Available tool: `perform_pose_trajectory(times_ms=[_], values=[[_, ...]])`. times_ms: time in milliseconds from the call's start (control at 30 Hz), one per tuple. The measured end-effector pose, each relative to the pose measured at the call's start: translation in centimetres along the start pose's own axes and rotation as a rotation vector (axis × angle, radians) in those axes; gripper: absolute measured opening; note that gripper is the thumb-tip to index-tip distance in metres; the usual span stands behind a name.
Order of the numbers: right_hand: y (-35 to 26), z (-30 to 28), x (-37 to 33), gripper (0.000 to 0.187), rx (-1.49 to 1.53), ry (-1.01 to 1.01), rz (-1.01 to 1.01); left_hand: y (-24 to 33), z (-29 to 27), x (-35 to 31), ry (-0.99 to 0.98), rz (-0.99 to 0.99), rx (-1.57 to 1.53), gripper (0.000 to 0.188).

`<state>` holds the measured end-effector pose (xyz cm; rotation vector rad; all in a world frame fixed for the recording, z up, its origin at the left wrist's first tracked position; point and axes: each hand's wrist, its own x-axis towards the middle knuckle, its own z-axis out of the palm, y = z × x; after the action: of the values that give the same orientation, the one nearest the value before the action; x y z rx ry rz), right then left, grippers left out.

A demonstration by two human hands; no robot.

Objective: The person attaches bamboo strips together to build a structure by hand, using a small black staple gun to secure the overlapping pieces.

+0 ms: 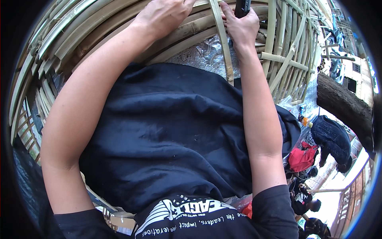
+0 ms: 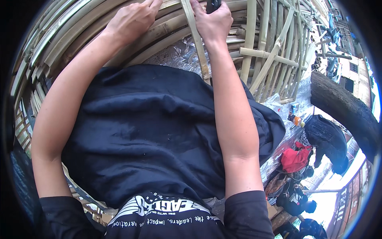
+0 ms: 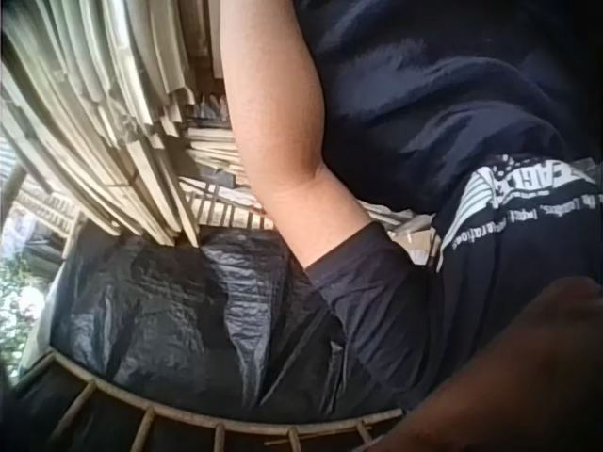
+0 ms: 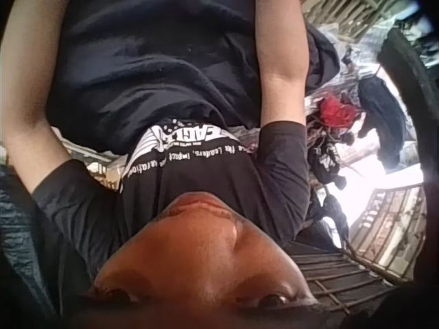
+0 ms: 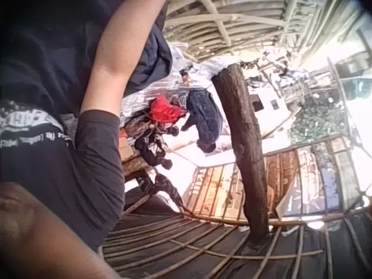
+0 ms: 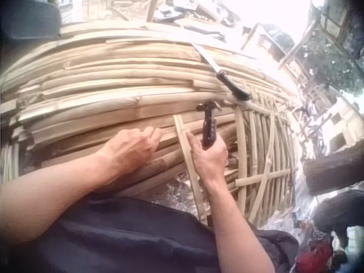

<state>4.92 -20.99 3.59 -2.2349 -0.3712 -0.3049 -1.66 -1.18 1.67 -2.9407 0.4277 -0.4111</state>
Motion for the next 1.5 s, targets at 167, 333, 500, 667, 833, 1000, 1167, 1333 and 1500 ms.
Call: perform_pose_trajectory(times_ms=[167,333,500,667,833,1000,1167,1333,1500], values=[[2.5,0.9,0.1,0.054,-0.001,-0.066,0.095,0.1,0.6,1.0,0.077,-0.055,-0.19,0.014],[5.6,0.2,0.4,0.058,0.153,-0.082,0.238,0.8,1.2,2.4,0.238,0.027,-0.113,0.01],[4.8,0.2,0.0,0.042,-0.035,-0.06,0.164,0.5,2.1,2.0,0.299,0.059,-0.102,0.013],[2.7,0.1,-1.3,0.039,0.178,-0.11,0.291,0.6,2.5,1.3,0.42,0.103,-0.095,0.019],[3.5,-0.2,-1.5,0.042,0.143,-0.116,0.281,0.4,2.0,1.5,0.319,0.145,-0.014,0.022],[3.1,-0.4,-1.9,0.04,0.237,-0.112,0.284,-0.1,1.8,1.6,0.256,0.152,0.072,0.023],[3.5,0.0,-1.8,0.038,0.235,-0.108,0.258,0.0,1.8,1.4,0.275,0.119,-0.008,0.021],[3.9,0.1,-1.9,0.04,0.155,-0.117,0.255,-0.1,2.0,1.4,0.334,0.101,-0.087,0.024],[3.5,-0.4,-1.8,0.041,0.102,-0.148,0.257,-0.1,1.6,1.4,0.37,0.123,-0.037,0.022]])
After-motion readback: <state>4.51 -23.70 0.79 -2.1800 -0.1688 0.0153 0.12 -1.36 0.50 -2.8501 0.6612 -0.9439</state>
